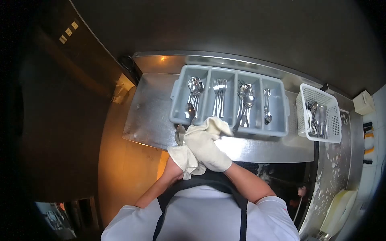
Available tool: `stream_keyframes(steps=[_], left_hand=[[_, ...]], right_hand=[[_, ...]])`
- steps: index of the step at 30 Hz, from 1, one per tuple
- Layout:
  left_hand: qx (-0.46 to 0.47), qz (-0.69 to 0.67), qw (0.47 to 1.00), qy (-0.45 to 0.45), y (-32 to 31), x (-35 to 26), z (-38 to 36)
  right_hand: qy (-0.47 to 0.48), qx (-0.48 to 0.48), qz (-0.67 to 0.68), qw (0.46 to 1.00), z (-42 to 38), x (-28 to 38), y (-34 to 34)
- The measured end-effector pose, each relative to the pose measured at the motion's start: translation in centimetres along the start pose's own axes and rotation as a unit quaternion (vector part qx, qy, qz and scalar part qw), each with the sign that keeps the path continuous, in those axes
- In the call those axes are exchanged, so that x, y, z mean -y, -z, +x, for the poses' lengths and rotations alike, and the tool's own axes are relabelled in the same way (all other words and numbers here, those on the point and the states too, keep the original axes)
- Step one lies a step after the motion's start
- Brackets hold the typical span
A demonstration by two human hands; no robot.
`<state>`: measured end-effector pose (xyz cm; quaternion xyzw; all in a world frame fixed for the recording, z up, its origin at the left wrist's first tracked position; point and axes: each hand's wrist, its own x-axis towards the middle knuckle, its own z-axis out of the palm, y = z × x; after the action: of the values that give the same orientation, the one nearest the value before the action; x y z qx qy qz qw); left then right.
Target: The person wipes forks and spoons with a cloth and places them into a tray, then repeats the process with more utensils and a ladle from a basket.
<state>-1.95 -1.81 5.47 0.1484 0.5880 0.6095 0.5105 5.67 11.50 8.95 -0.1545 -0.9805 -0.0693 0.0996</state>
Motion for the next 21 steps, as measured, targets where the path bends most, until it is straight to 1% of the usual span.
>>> stream_keyframes(steps=[1, 2, 3, 5, 7, 8, 9, 10, 11, 12, 13, 14, 15, 17, 18, 19, 20, 21], left_hand=[[0.038, -0.031, 0.999, -0.016, 1.3, -0.3, 0.3], [0.074, -0.064, 0.995, -0.03, 2.8, -0.4, 0.7], [0.107, -0.097, 0.989, -0.043, 4.0, -0.3, 0.9], [0.154, -0.185, 0.97, -0.019, 6.0, -0.7, 0.8], [0.204, -0.247, 0.947, -0.001, 7.3, -1.4, 1.2], [0.313, -0.266, 0.912, -0.003, 7.9, -1.8, 1.7], [0.42, -0.285, 0.862, -0.003, 8.2, -2.2, 2.5], [0.442, -0.29, 0.849, 0.002, 8.3, -1.5, 2.8], [0.463, -0.294, 0.836, 0.007, 8.3, -0.8, 3.1], [0.485, -0.297, 0.823, 0.012, 8.3, -0.2, 3.4], [0.369, -0.237, 0.898, 0.041, 8.7, 0.6, 2.3], [0.247, -0.168, 0.952, 0.063, 9.0, 1.0, 2.1], [0.256, -0.111, 0.96, 0.036, 9.2, 1.1, 2.5], [0.263, -0.002, 0.965, -0.013, 9.4, 1.0, 2.7], [0.262, 0.051, 0.963, -0.037, 9.3, 1.0, 2.4], [0.225, 0.107, 0.967, -0.059, 8.8, -0.2, 1.6], [0.224, 0.117, 0.964, -0.086, 8.4, -0.5, 1.4], [0.221, 0.126, 0.96, -0.115, 8.1, -0.5, 1.2]], right_hand=[[-0.02, 0.043, 0.085, 0.995, 0.8, 0.5, -2.4], [-0.046, 0.083, 0.164, 0.982, 2.4, 1.1, -2.8], [-0.072, 0.133, 0.232, 0.961, 3.4, -0.3, -2.5], [-0.194, 0.092, 0.371, 0.903, 4.1, 0.4, -1.0], [-0.192, 0.027, 0.301, 0.934, 3.9, 1.8, -1.2], [-0.193, -0.005, 0.263, 0.945, 3.9, 2.5, -1.3], [-0.131, 0.045, 0.083, 0.987, 3.8, 3.3, -1.4], [-0.064, 0.102, -0.1, 0.988, 3.3, 4.1, -1.5], [-0.101, 0.061, -0.009, 0.993, 2.6, 5.3, -2.7], [-0.131, 0.013, 0.09, 0.987, 1.9, 6.5, -3.8], [-0.152, -0.039, 0.184, 0.97, 1.6, 7.7, -4.4], [-0.216, -0.109, 0.366, 0.899, 1.6, 7.9, -4.9], [-0.251, -0.206, 0.529, 0.784, 1.7, 8.2, -5.3], [-0.23, -0.157, 0.358, 0.891, 0.7, 7.2, -4.9], [-0.213, -0.124, 0.269, 0.931, 0.0, 6.7, -4.6], [-0.191, -0.092, 0.177, 0.961, -0.3, 6.1, -4.3], [-0.164, -0.064, 0.08, 0.981, -0.3, 5.5, -4.0], [-0.216, -0.109, 0.151, 0.958, -0.5, 5.3, -4.5]])
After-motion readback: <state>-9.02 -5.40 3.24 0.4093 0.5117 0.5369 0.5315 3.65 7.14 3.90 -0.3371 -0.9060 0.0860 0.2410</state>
